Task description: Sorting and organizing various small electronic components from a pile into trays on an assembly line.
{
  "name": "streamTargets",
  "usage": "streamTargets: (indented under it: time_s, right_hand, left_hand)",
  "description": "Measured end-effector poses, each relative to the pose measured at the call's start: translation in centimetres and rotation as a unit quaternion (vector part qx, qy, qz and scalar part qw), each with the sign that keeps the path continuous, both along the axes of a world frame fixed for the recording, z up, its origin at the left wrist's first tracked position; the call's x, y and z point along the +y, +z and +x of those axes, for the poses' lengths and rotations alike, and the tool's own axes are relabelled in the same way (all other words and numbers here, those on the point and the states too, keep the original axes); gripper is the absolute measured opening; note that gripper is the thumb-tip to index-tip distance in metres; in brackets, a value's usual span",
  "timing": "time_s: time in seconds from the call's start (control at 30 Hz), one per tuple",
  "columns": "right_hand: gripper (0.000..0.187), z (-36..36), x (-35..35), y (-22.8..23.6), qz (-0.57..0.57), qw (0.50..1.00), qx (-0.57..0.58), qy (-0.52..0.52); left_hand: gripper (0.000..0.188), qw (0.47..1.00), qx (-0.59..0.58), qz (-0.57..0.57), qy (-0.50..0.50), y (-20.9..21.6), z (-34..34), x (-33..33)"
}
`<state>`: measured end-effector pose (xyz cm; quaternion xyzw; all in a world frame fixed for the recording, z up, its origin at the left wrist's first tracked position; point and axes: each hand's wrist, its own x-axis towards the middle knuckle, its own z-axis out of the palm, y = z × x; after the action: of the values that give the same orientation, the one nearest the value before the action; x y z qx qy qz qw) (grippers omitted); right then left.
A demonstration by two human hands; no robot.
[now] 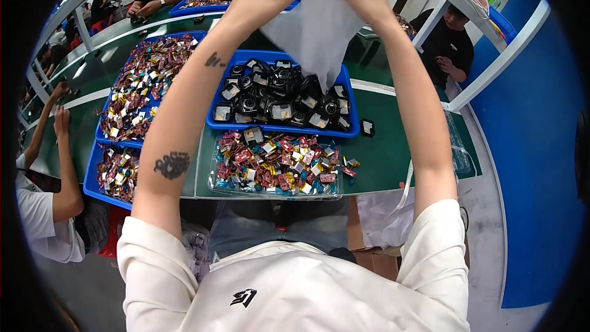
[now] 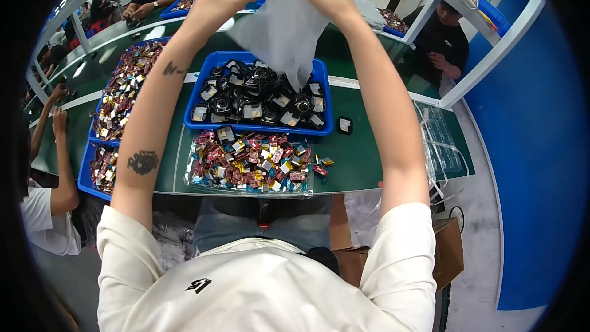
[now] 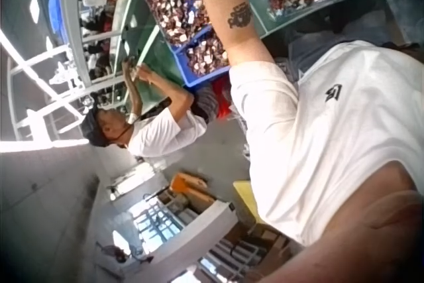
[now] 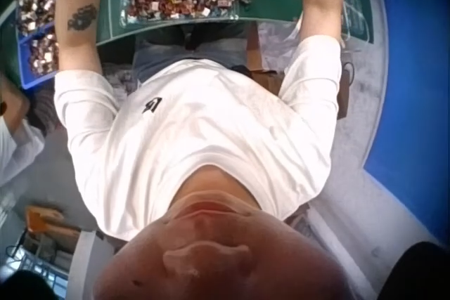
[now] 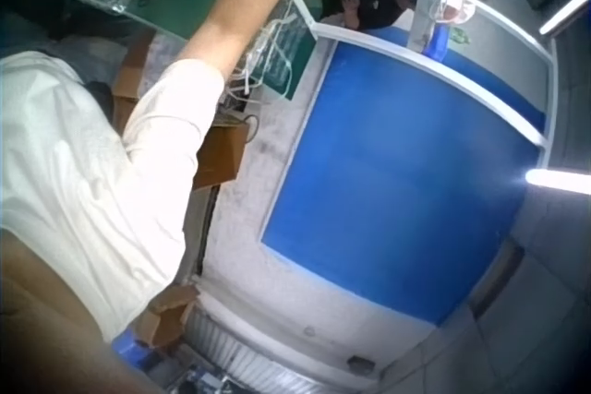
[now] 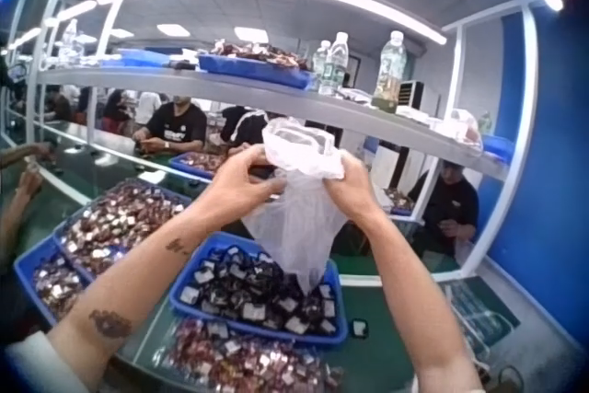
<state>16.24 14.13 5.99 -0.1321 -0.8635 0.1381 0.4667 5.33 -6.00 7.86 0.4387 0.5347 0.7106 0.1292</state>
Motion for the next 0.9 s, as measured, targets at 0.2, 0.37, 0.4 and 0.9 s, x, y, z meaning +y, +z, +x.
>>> streamTargets:
  time_s: [0.2,0.37,0.4,0.9]
  right_hand:
    - [0.030,5.7,1.4,1.4,-0.130,0.964,0.226,0.045]
    - [0.031,12.8,0.7,-0.9,-0.177,0.926,0.325,0.076]
    - [0.033,14.7,0.9,-1.5,-0.170,0.922,0.341,0.063]
    - [0.051,36.0,-7.5,-15.1,-0.146,0.821,0.514,-0.198]
  left_hand:
    - [0.033,0.887,0.340,-0.314,0.005,-12.2,-2.4,-7.0]
    - [0.019,0.866,0.384,-0.320,0.017,-17.3,-2.9,-9.4]
    - [0.018,0.868,0.398,-0.295,0.016,-17.5,-3.0,-9.2]
    - [0.039,0.835,0.538,-0.052,-0.106,-13.4,9.0,4.9]
